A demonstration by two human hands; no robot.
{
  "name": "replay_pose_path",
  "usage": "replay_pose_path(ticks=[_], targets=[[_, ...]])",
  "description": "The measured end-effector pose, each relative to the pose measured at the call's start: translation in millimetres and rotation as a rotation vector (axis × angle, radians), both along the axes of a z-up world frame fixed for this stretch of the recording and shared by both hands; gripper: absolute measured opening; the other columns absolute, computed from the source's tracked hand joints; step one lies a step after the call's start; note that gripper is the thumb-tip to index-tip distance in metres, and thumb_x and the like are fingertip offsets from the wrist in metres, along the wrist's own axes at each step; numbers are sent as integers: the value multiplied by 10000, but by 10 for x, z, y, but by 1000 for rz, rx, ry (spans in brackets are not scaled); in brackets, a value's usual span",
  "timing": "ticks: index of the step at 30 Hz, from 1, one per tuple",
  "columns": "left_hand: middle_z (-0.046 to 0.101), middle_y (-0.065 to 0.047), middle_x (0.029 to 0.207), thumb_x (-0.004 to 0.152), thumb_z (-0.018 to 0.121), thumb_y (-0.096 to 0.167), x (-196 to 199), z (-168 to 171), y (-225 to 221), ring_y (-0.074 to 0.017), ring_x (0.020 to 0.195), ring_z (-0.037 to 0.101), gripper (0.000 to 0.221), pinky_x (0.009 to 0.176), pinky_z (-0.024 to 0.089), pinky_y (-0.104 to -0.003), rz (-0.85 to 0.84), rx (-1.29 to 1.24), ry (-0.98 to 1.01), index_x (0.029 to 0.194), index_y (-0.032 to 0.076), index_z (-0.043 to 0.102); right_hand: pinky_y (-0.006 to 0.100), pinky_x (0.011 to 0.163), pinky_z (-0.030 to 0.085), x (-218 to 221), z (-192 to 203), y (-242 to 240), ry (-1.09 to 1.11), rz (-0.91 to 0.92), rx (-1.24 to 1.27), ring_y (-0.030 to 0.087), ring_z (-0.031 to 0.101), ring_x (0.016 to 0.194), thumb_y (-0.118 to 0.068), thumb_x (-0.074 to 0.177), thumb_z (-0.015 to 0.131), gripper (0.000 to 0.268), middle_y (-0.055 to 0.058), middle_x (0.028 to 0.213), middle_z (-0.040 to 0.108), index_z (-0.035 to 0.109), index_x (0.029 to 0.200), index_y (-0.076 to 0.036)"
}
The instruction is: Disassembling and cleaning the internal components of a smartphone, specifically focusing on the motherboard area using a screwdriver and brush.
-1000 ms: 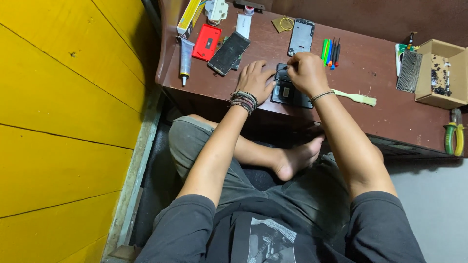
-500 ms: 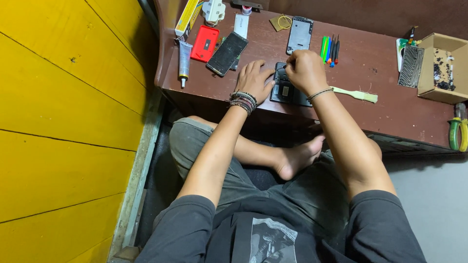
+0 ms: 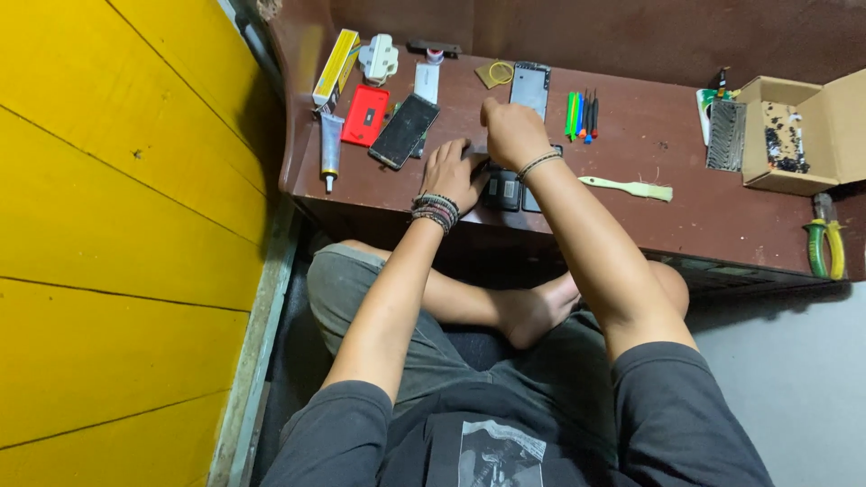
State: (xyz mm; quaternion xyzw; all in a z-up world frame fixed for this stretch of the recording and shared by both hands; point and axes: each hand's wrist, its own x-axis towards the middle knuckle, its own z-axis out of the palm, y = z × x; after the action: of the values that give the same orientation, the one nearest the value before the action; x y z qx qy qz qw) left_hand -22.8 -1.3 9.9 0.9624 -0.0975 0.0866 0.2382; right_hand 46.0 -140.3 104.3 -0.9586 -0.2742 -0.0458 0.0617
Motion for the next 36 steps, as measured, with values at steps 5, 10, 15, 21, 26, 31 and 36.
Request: replay_pose_path(ticks=[5, 10, 15, 21, 26, 31, 36], targets=[[450, -73, 1411, 964, 597, 363, 7, -34, 5, -305, 1443, 363, 296, 1223, 260, -489, -5, -15, -4, 1225, 227, 625, 576, 685, 601, -13, 81, -24, -3, -66, -17, 482, 741, 823, -132, 923, 574, 177, 243, 820, 719, 688, 996, -18], [460, -55, 1393, 934, 621, 396, 14, -70, 1, -284, 1427, 377, 302, 1219, 272, -455, 15, 19, -23, 1188, 234, 640, 532, 707, 611, 66, -17, -37, -10, 15, 2, 465, 742, 810, -53, 922, 571, 161, 235, 834, 726, 667, 1042, -9], [474, -46, 1372, 938, 611, 430, 45, -121, 17, -278, 1418, 386, 314, 1213, 279, -456, 10, 11, -43, 1204, 265, 634, 605, 744, 585, 135, -96, -83, -3, 61, 1, 521, 719, 881, -74, 933, 582, 189, 304, 886, 697, 550, 1104, -1], [475, -44, 1369, 941, 605, 444, 27, -131, 11, -269, 1412, 392, 325, 1201, 282, -444, 10, 4, -67, 1220, 280, 640, 522, 674, 603, 65, -143, -135, -78, 72, 33, 454, 730, 797, -76, 944, 608, 148, 217, 822, 676, 547, 1071, -31], [488, -49, 1371, 935, 616, 430, 12, -83, 18, -270, 1413, 397, 322, 1200, 290, -446, 17, 13, -51, 1204, 256, 655, 460, 647, 607, -181, 145, -113, -114, 192, 113, 406, 721, 782, -36, 910, 692, 137, 168, 811, 661, 583, 993, -37], [490, -51, 1381, 920, 616, 390, 17, 1, 4, -268, 1417, 392, 314, 1195, 285, -445, 10, 20, -41, 1179, 226, 680, 426, 580, 584, -192, 61, -230, -146, 197, 132, 363, 700, 701, -33, 939, 651, 86, 140, 718, 618, 579, 893, -32], [484, -63, 1405, 919, 615, 352, -15, 39, 13, -281, 1432, 379, 332, 1202, 274, -464, -5, 27, -19, 1215, 217, 681, 534, 655, 583, -256, -14, -259, -87, 229, 306, 449, 674, 838, -30, 873, 647, 142, 131, 837, 590, 561, 981, -61]])
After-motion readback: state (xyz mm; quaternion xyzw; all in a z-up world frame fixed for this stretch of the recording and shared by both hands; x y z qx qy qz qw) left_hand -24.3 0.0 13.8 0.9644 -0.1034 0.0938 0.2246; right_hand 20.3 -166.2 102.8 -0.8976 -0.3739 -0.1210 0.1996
